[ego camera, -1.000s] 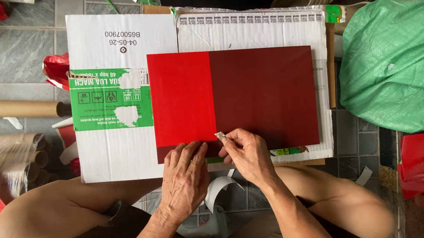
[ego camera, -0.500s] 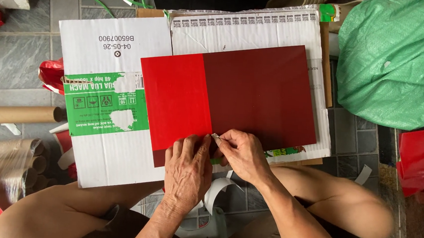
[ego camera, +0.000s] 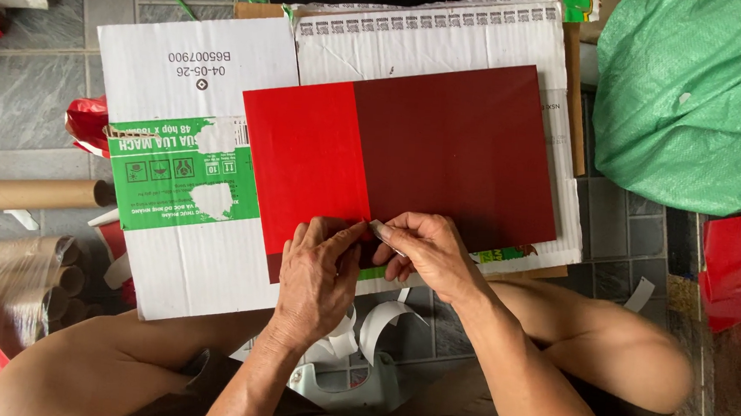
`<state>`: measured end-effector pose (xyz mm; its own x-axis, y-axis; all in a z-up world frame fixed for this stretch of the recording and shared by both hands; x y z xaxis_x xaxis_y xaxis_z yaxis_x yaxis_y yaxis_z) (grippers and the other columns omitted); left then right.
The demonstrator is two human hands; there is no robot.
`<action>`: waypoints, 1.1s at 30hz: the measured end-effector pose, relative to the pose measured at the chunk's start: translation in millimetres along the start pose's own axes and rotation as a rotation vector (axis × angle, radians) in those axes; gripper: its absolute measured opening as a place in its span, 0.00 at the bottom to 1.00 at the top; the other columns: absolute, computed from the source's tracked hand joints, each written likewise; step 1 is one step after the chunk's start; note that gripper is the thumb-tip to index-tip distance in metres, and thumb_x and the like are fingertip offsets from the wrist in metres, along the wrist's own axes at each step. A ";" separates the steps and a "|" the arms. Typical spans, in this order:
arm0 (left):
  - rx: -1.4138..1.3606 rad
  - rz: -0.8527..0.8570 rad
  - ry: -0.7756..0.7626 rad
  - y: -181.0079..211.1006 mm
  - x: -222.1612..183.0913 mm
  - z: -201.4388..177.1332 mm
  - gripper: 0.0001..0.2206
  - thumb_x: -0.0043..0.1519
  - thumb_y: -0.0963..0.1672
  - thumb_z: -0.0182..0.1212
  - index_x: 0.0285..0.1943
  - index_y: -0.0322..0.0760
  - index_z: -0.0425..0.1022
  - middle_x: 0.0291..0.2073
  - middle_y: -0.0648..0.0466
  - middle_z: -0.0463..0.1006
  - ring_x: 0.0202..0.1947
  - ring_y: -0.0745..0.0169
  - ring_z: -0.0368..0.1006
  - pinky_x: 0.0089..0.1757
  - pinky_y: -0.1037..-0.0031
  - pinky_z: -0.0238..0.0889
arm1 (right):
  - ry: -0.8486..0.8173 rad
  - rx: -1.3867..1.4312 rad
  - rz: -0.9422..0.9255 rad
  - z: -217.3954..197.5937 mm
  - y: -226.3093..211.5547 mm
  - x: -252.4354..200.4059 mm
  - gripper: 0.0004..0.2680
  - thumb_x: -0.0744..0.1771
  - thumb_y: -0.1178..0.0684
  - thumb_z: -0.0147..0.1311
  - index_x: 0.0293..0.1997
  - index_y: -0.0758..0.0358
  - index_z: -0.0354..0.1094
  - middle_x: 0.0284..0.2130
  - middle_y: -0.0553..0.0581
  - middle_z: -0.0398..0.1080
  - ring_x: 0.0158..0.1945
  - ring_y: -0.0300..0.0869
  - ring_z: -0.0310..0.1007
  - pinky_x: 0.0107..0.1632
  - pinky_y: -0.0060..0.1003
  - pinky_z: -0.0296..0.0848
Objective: Using a sharp tool to remove excess vinyl from a memorial plate to reveal text.
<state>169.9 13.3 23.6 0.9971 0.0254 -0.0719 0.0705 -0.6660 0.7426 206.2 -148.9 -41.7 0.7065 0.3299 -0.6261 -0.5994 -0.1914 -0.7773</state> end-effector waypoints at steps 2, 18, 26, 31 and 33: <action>-0.031 -0.035 -0.029 -4.8 1.3 1.5 0.14 0.61 0.42 0.60 0.56 0.41 0.81 0.44 0.53 0.78 0.42 0.55 0.71 0.44 0.63 0.62 | 0.006 -0.073 -0.061 0.9 -10.7 0.7 0.12 0.68 0.47 0.56 0.40 0.69 0.75 0.24 0.58 0.77 0.21 0.37 0.76 0.23 0.28 0.72; -0.582 -0.163 0.134 -66.4 83.0 -60.1 0.09 0.61 0.37 0.60 0.50 0.31 0.76 0.31 0.52 0.76 0.30 0.70 0.68 0.32 0.77 0.64 | 0.149 -0.119 -0.137 -16.4 -41.1 -18.4 0.10 0.68 0.49 0.55 0.39 0.66 0.74 0.25 0.57 0.77 0.22 0.36 0.76 0.24 0.27 0.72; -0.890 0.128 0.410 -53.2 142.5 -200.3 0.12 0.63 0.32 0.57 0.50 0.36 0.70 0.37 0.53 0.76 0.39 0.69 0.76 0.45 0.76 0.73 | 0.193 -0.151 -0.169 -33.8 -28.1 -37.3 0.04 0.67 0.56 0.57 0.39 0.65 0.74 0.25 0.57 0.77 0.24 0.36 0.76 0.27 0.31 0.74; -1.098 0.109 0.374 -14.8 138.1 -223.7 0.10 0.64 0.33 0.52 0.50 0.37 0.66 0.35 0.51 0.76 0.33 0.64 0.79 0.42 0.71 0.80 | 0.169 -0.233 -0.256 -24.9 -41.5 -32.7 0.04 0.66 0.55 0.58 0.41 0.64 0.73 0.28 0.55 0.78 0.27 0.35 0.77 0.29 0.30 0.76; -1.159 0.152 0.344 -20.0 136.6 -218.6 0.10 0.67 0.33 0.51 0.53 0.36 0.65 0.35 0.51 0.75 0.31 0.62 0.78 0.40 0.69 0.81 | 0.150 -0.249 -0.321 -16.3 -52.2 -24.6 0.04 0.67 0.55 0.57 0.41 0.64 0.73 0.29 0.54 0.78 0.29 0.35 0.77 0.31 0.29 0.77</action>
<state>311.0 193.1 144.4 0.9406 0.3187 0.1171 -0.2390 0.3766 0.8950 226.2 -162.1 13.2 0.9001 0.2750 -0.3380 -0.2439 -0.3246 -0.9139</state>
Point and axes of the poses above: each hand's wrist, its own x-axis towards the middle knuckle, its own z-axis out of the palm, y = z × x, the point moved 8 cm from there along x, towards the middle knuckle
